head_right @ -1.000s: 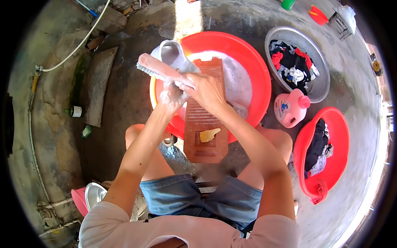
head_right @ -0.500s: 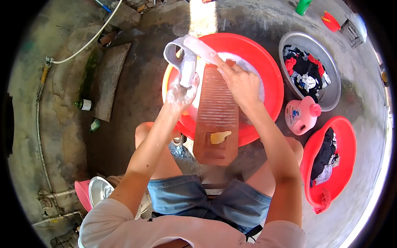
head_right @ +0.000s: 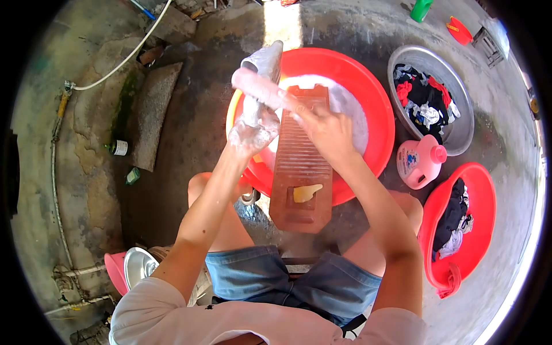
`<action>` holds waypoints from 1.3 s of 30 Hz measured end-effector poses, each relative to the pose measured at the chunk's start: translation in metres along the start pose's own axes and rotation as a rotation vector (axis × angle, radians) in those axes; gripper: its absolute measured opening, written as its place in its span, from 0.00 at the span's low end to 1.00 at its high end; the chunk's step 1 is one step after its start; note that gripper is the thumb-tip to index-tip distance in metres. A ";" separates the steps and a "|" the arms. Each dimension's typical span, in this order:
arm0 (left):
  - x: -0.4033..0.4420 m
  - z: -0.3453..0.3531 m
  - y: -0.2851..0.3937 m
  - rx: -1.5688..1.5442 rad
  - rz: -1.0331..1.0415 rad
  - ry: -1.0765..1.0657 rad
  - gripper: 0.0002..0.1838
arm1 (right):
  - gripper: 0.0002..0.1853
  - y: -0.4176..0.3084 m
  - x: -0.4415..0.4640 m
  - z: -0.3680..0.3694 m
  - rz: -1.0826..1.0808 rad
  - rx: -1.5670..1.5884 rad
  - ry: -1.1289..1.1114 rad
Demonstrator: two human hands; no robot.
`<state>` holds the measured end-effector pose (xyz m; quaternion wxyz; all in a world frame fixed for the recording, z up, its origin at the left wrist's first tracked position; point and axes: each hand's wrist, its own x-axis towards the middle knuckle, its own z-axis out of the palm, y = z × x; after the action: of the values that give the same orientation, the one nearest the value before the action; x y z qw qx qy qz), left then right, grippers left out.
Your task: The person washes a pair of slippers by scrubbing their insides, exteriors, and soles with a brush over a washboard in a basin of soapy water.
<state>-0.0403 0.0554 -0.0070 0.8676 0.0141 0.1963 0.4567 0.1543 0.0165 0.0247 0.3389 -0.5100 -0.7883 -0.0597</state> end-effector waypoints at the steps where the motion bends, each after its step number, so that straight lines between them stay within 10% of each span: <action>1: 0.000 -0.007 -0.002 -0.221 -0.122 -0.063 0.11 | 0.28 0.001 -0.003 0.000 -0.003 0.022 0.010; 6: -0.004 0.017 -0.010 0.034 0.188 0.232 0.15 | 0.27 -0.002 -0.011 -0.003 -0.073 0.049 -0.030; 9: -0.009 -0.001 -0.012 -0.159 -0.082 -0.175 0.18 | 0.27 0.011 -0.002 0.002 0.019 0.074 0.020; 13: -0.008 -0.008 -0.002 -0.052 0.018 -0.084 0.19 | 0.27 -0.008 -0.022 0.001 -0.307 0.085 0.001; 14: -0.009 -0.002 0.001 0.291 0.134 -0.015 0.18 | 0.27 0.000 -0.014 0.004 -0.215 0.088 0.032; 15: -0.007 -0.001 -0.002 -0.298 -0.065 -0.035 0.17 | 0.26 0.014 -0.001 0.008 -0.121 0.095 0.056; 17: -0.015 0.010 -0.012 -0.121 -0.121 -0.281 0.12 | 0.26 0.019 0.005 0.003 -0.016 0.085 0.064; 22: -0.011 -0.003 0.002 0.385 0.169 0.009 0.20 | 0.25 0.002 -0.018 0.002 -0.199 0.054 0.009; 26: -0.024 -0.001 -0.008 -0.097 -0.172 -0.040 0.20 | 0.25 0.050 0.029 -0.015 0.233 0.034 0.157; 31: -0.015 -0.006 0.001 0.460 0.127 0.190 0.31 | 0.25 0.013 -0.015 -0.012 -0.110 0.042 -0.011; 35: -0.031 -0.006 0.011 0.113 -0.133 -0.018 0.12 | 0.27 0.061 0.025 -0.021 0.232 0.049 0.114; 39: -0.028 -0.013 0.021 0.163 -0.033 0.082 0.11 | 0.27 0.024 -0.009 -0.010 -0.009 0.035 0.035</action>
<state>-0.0759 0.0437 -0.0058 0.8622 0.0628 0.2684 0.4250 0.1814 0.0164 0.0204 0.3613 -0.4995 -0.7853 -0.0566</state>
